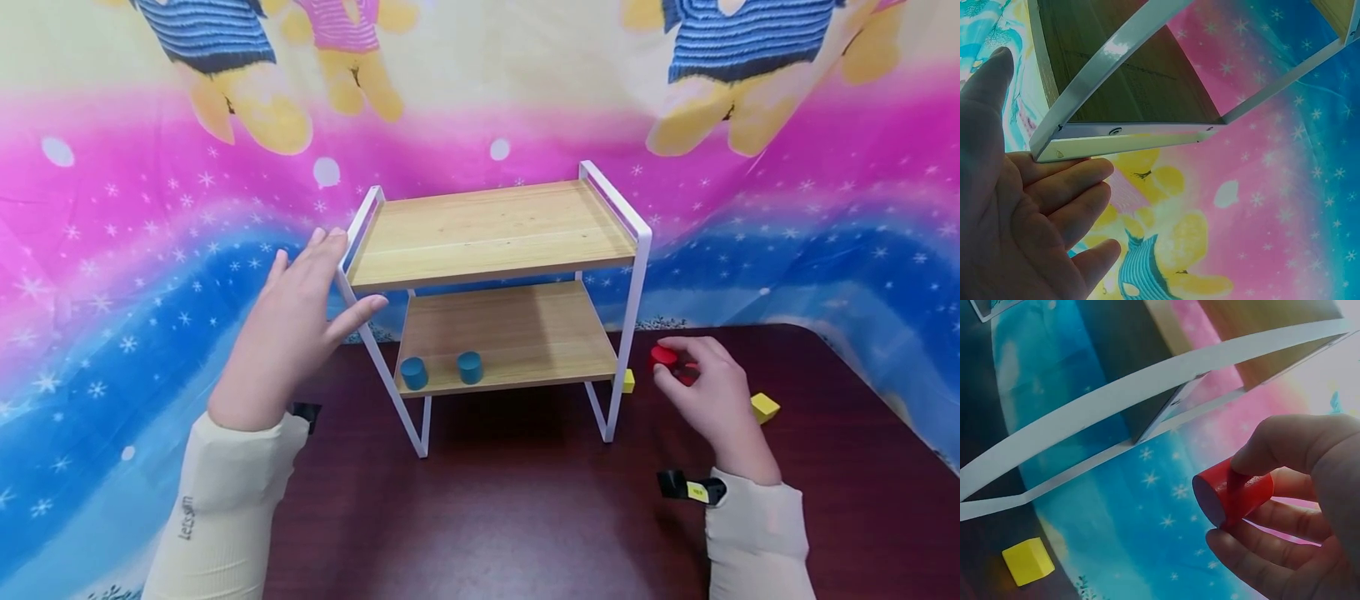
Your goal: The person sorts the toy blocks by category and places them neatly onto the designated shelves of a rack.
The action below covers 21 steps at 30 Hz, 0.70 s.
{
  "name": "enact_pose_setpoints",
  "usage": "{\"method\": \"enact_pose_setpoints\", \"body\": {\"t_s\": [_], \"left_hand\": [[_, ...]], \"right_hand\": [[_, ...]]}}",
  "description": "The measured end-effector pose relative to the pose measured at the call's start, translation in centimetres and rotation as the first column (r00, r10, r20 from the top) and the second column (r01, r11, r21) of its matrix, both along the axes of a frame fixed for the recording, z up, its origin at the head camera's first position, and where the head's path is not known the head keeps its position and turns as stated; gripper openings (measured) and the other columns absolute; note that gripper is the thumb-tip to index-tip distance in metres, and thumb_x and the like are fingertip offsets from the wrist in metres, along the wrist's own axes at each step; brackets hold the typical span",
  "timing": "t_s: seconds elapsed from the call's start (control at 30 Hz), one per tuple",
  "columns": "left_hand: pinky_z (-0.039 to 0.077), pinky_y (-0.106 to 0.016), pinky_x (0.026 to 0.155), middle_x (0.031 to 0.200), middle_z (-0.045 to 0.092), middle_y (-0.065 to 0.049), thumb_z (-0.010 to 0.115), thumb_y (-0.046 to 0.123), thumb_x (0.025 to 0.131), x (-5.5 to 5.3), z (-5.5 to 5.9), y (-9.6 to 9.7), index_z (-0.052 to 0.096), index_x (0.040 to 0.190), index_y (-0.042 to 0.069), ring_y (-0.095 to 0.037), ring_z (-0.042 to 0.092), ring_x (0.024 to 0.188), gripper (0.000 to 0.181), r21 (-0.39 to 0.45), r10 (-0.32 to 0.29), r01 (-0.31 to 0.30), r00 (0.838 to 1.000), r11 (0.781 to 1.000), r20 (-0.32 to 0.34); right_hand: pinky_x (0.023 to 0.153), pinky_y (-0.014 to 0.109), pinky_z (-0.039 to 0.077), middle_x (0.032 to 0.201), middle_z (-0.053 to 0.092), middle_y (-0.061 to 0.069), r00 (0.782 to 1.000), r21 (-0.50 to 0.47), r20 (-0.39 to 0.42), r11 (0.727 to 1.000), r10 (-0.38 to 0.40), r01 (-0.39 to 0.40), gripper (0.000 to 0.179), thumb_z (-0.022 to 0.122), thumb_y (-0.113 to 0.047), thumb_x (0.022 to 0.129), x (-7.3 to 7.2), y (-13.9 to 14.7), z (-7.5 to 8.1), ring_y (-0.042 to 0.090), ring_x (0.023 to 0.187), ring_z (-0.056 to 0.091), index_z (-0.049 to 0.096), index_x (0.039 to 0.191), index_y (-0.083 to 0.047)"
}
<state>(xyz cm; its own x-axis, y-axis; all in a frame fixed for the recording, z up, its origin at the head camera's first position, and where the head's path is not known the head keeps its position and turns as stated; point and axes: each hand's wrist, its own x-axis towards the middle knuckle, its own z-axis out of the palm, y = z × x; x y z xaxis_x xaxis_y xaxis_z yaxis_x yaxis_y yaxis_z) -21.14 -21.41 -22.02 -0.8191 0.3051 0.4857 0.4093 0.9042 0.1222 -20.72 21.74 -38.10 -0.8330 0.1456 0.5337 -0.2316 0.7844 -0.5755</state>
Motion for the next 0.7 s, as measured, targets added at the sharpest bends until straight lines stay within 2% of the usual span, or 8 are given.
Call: {"method": "enact_pose_setpoints", "body": {"t_s": [0.07, 0.13, 0.17, 0.27, 0.37, 0.5, 0.57, 0.7], "left_hand": [[0.000, -0.049, 0.114, 0.152, 0.027, -0.013, 0.055, 0.055, 0.087, 0.0, 0.0, 0.1, 0.023, 0.150, 0.009, -0.025, 0.013, 0.143, 0.084, 0.001, -0.002, 0.002, 1.000, 1.000, -0.001], [0.000, -0.049, 0.114, 0.152, 0.027, -0.014, 0.056, 0.055, 0.087, 0.0, 0.0, 0.1, 0.023, 0.149, 0.009, -0.025, 0.013, 0.143, 0.084, 0.002, -0.004, 0.004, 1.000, 1.000, -0.001], [0.000, -0.049, 0.114, 0.151, 0.027, -0.014, 0.056, 0.054, 0.087, 0.0, 0.1, 0.1, 0.023, 0.149, 0.009, -0.025, 0.013, 0.143, 0.084, 0.003, -0.004, 0.004, 1.000, 1.000, 0.000], [0.000, -0.050, 0.114, 0.151, 0.028, -0.015, 0.055, 0.055, 0.088, 0.1, 0.1, 0.1, 0.024, 0.149, 0.008, -0.025, 0.014, 0.143, 0.083, 0.004, -0.006, 0.006, 1.000, 1.000, -0.003], [0.000, -0.050, 0.114, 0.151, 0.028, -0.015, 0.054, 0.056, 0.088, 0.0, 0.1, 0.1, 0.024, 0.149, 0.008, -0.025, 0.014, 0.142, 0.083, 0.004, -0.009, 0.009, 1.000, 1.000, -0.008], [0.001, -0.050, 0.114, 0.151, 0.028, -0.015, 0.054, 0.057, 0.087, 0.0, 0.1, 0.2, 0.024, 0.149, 0.008, -0.025, 0.014, 0.142, 0.084, 0.002, -0.007, 0.007, 1.000, 1.000, -0.014], [0.001, -0.050, 0.114, 0.151, 0.028, -0.015, 0.054, 0.057, 0.087, 0.0, 0.0, 0.2, 0.025, 0.149, 0.008, -0.026, 0.015, 0.142, 0.084, 0.002, -0.004, 0.004, 1.000, 1.000, -0.016], [0.001, -0.050, 0.114, 0.151, 0.028, -0.015, 0.056, 0.055, 0.087, 0.1, 0.0, 0.3, 0.024, 0.149, 0.008, -0.026, 0.015, 0.142, 0.084, 0.003, 0.003, -0.003, 1.000, 1.000, -0.012]], "right_hand": [[0.079, 0.049, 0.053, 0.112, 0.056, 0.015, 1.000, 0.009, -0.016, 1.000, -0.003, 0.003, 0.037, 0.071, -0.010, 0.080, 0.2, 0.0, 0.2, 0.031, 0.096, 0.056, 0.063, 0.115, -0.005], [0.080, 0.031, 0.054, 0.110, 0.057, 0.013, 0.999, 0.015, -0.038, 1.000, -0.002, 0.003, 0.036, 0.072, -0.010, 0.079, 0.4, 0.0, 0.5, 0.028, 0.094, 0.057, 0.064, 0.114, -0.006], [0.079, 0.028, 0.054, 0.110, 0.057, 0.013, 0.999, 0.017, -0.050, 1.000, -0.001, 0.002, 0.036, 0.073, -0.009, 0.079, 0.5, -0.1, 0.6, 0.028, 0.093, 0.057, 0.064, 0.114, -0.006], [0.076, 0.007, 0.043, 0.108, 0.058, 0.011, 0.997, 0.024, -0.075, 1.000, -0.005, 0.007, 0.036, 0.074, -0.009, 0.078, 0.8, -0.1, 1.0, 0.026, 0.091, 0.059, 0.065, 0.113, -0.007], [0.076, 0.013, 0.049, 0.108, 0.058, 0.012, 0.995, 0.021, -0.099, 1.000, 0.004, -0.002, 0.037, 0.074, -0.008, 0.078, 1.1, -0.2, 1.4, 0.027, 0.090, 0.060, 0.065, 0.113, -0.006], [0.075, 0.003, 0.042, 0.108, 0.058, 0.012, 0.992, 0.017, -0.122, 1.000, 0.013, -0.011, 0.037, 0.075, -0.008, 0.077, 1.5, -0.4, 1.8, 0.026, 0.090, 0.060, 0.065, 0.113, -0.005], [0.073, -0.005, 0.029, 0.108, 0.058, 0.012, 0.990, 0.017, -0.137, 1.000, 0.018, -0.016, 0.037, 0.075, -0.008, 0.077, 1.7, -0.4, 2.0, 0.026, 0.089, 0.060, 0.065, 0.112, -0.005], [0.074, -0.005, 0.030, 0.108, 0.058, 0.012, 0.983, 0.017, -0.179, 0.999, 0.031, -0.029, 0.038, 0.076, -0.007, 0.076, 2.1, -0.7, 2.4, 0.025, 0.087, 0.061, 0.065, 0.112, -0.004]]}}
